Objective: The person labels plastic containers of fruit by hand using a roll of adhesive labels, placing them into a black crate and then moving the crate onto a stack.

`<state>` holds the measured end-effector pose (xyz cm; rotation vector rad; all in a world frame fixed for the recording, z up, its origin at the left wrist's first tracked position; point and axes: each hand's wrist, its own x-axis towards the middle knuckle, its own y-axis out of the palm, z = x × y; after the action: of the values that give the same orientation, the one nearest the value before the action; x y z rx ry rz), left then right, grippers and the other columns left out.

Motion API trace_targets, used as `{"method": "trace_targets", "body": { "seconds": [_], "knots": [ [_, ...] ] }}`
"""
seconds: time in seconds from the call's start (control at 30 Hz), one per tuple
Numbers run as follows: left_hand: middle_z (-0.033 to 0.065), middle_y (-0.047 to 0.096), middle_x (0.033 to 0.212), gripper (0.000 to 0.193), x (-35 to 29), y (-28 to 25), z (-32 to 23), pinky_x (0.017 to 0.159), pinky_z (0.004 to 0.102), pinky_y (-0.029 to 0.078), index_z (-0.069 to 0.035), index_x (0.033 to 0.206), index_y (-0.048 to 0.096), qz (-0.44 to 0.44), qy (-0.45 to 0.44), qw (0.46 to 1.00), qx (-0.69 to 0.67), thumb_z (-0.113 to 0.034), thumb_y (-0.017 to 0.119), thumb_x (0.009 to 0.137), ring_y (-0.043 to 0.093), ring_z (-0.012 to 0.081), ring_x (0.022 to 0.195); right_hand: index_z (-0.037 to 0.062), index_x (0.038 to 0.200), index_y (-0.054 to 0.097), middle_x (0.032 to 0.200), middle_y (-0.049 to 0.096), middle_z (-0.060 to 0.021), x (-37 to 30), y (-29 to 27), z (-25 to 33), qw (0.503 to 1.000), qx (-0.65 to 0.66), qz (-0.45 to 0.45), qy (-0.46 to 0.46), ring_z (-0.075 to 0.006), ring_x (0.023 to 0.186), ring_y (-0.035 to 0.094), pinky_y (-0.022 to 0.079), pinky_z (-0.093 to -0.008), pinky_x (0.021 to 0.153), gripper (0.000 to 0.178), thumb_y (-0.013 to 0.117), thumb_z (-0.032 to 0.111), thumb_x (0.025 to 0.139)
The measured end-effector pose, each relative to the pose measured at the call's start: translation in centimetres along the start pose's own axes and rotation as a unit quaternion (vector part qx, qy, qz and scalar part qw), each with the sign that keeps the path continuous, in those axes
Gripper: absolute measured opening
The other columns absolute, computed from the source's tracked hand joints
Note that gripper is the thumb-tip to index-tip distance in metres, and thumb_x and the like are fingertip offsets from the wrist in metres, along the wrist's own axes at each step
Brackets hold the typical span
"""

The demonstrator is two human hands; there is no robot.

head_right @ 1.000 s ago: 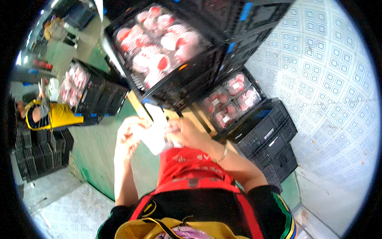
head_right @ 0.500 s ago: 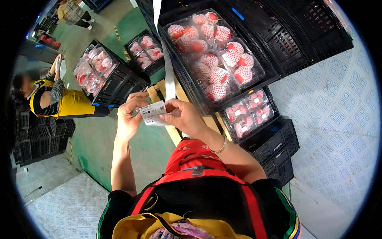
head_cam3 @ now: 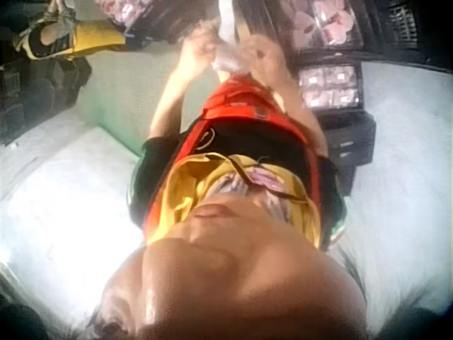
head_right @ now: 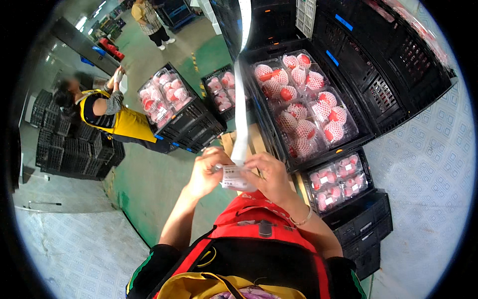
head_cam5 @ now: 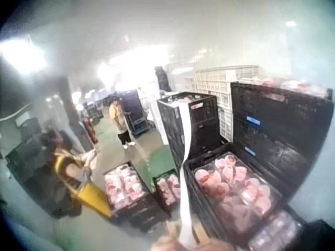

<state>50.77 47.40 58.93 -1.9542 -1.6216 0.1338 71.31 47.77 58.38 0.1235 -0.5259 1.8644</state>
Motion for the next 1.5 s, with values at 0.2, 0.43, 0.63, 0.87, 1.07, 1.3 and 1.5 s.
{"method": "trace_targets", "body": {
  "seconds": [0.2,0.43,0.63,0.87,1.07,1.3,1.5],
  "knots": [
    [0.0110,0.064,0.077,0.016,1.6,1.1,3.3,0.068,0.0348,0.047,-0.001,0.082,0.066,0.108,-0.014,0.993,0.036,0.003,0.061,0.067,0.060,0.0246,0.073,0.0006,0.083,0.064,0.077,0.060,-0.0118,-1.3,-2.0,-2.0,0.993,-0.059,-0.070,0.071,-0.0238,0.069,0.059,0.045,-0.0283,0.063,0.010,0.070,0.005,0.075],
    [0.0075,0.060,0.085,0.015,12.1,-6.7,12.8,0.073,0.0278,0.047,0.002,0.087,0.062,-0.033,-0.081,0.991,-0.103,0.009,0.056,0.075,0.058,0.0156,0.079,0.0008,0.085,0.063,0.069,0.060,-0.0011,-2.5,-8.8,-10.0,0.888,0.126,-0.349,0.273,-0.0058,0.062,0.054,0.042,-0.0200,0.058,0.007,0.063,0.007,0.086],
    [0.0201,0.051,0.125,0.023,23.9,1.4,17.4,0.090,0.0348,0.044,0.001,0.093,0.061,0.296,0.020,0.916,-0.269,0.008,0.051,0.073,0.055,0.0288,0.108,0.0034,0.086,0.063,0.073,0.061,-0.0034,-1.6,-8.1,-15.2,0.703,0.259,-0.554,0.363,-0.0118,0.062,0.057,0.048,-0.0254,0.059,0.004,0.065,0.007,0.085],
    [0.0226,0.061,0.080,0.014,25.3,21.0,14.9,0.067,0.0448,0.046,-0.005,0.076,0.062,0.522,0.111,0.846,-0.006,-0.017,0.055,0.079,0.061,0.0372,0.076,0.0037,0.086,0.064,0.072,0.062,-0.0008,0.3,-7.7,-15.3,0.686,0.145,-0.594,0.396,-0.0070,0.061,0.056,0.046,-0.0208,0.056,0.008,0.066,0.012,0.085],
    [-0.0014,0.059,0.088,0.015,24.8,20.6,15.6,0.070,0.0248,0.045,0.000,0.101,0.057,0.575,-0.250,0.717,-0.304,-0.005,0.049,0.090,0.054,0.0078,0.080,-0.0023,0.083,0.063,0.066,0.058,-0.0008,-0.3,-8.8,-15.9,0.707,0.077,-0.509,0.485,-0.0062,0.053,0.049,0.041,-0.0214,0.048,0.015,0.065,0.013,0.086],
    [0.0012,0.058,0.094,0.015,23.1,20.5,15.9,0.079,0.0226,0.044,0.001,0.093,0.058,0.485,-0.144,0.759,-0.411,0.006,0.046,0.086,0.053,0.0075,0.087,-0.0022,0.086,0.067,0.068,0.065,-0.0182,2.7,-9.5,-21.4,0.760,-0.155,-0.363,0.516,-0.0315,0.062,0.064,0.052,-0.0370,0.061,0.027,0.070,0.023,0.078],
    [0.0072,0.058,0.117,0.017,24.3,19.7,15.5,0.085,0.0249,0.044,0.003,0.087,0.058,0.468,-0.081,0.834,-0.281,0.013,0.047,0.080,0.055,0.0117,0.102,0.0037,0.114,0.049,0.083,0.065,-0.0154,2.3,-10.1,-20.6,0.671,-0.416,-0.188,0.584,-0.0290,0.075,0.065,0.052,-0.0382,0.062,0.060,0.072,0.040,0.073]
  ]
}}
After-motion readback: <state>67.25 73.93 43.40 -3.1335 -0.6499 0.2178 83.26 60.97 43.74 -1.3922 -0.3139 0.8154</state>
